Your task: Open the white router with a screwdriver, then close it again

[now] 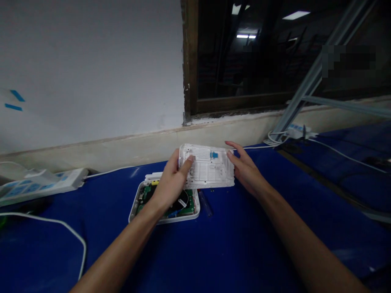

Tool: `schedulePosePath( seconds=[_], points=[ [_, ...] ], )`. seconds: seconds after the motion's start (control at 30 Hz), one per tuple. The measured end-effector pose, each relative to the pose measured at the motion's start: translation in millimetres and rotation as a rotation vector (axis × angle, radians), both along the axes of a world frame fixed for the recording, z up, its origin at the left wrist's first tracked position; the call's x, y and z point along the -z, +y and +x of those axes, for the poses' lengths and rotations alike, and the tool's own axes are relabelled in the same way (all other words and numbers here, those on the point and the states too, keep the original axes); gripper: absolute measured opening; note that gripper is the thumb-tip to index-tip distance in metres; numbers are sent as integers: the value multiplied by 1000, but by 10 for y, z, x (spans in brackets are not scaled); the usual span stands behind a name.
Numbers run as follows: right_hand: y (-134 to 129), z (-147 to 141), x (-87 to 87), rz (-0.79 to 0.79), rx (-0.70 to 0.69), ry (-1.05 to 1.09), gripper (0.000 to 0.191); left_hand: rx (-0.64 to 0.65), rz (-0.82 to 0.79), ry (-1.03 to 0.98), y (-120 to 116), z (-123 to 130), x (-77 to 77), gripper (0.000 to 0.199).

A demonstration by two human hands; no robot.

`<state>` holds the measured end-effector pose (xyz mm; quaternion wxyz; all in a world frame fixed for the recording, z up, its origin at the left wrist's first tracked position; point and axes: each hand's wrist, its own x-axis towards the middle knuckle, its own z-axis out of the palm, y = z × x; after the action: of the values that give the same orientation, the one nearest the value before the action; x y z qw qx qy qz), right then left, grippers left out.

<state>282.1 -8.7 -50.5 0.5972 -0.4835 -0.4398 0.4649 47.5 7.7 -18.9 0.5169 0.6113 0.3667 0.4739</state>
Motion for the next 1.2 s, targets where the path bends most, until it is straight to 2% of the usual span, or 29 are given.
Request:
schedulePosePath(
  seconds=[0.1,0.17,0.23,0.27,0.33,0.43,0.47,0.53,0.6,0.67,0.77,0.87,0.97,1.13,1.2],
  points=[
    [-3,126,6,54,102,-236,42,132,-64,8,36,208,39,31],
    [-25,260,-7,51,70,-418,42,207,-143,14,93,315,52,28],
    [-62,379,-37,1,10,-501,43,258,-190,12,156,403,63,24],
    [-82,420,-57,-16,-1,-556,42,268,-204,6,181,444,73,23],
    [-119,458,-97,4,67,-751,42,261,-230,-13,207,527,107,23],
    [-159,429,-136,179,215,-1066,45,229,-278,-30,181,664,200,27],
    [-172,409,-140,236,187,-1108,48,224,-295,-25,162,712,236,29],
    [-198,374,-131,301,20,-1099,63,230,-322,7,124,804,303,32],
    [-223,362,-106,273,-167,-1051,85,240,-317,61,106,873,350,29],
    [-238,382,-72,214,-249,-1018,102,242,-281,137,120,900,369,25],
    [-226,451,-10,162,-269,-1053,106,192,-165,274,185,853,350,14],
    [-175,523,68,127,-268,-1137,88,125,-7,387,249,744,282,6],
    [-114,563,150,91,-257,-1142,70,105,139,436,247,603,175,12],
    [-32,570,236,127,-299,-1078,69,90,303,484,70,173,9,24],
    [-11,556,230,148,-318,-1055,69,115,418,615,-19,-79,-3,30]
  ],
)
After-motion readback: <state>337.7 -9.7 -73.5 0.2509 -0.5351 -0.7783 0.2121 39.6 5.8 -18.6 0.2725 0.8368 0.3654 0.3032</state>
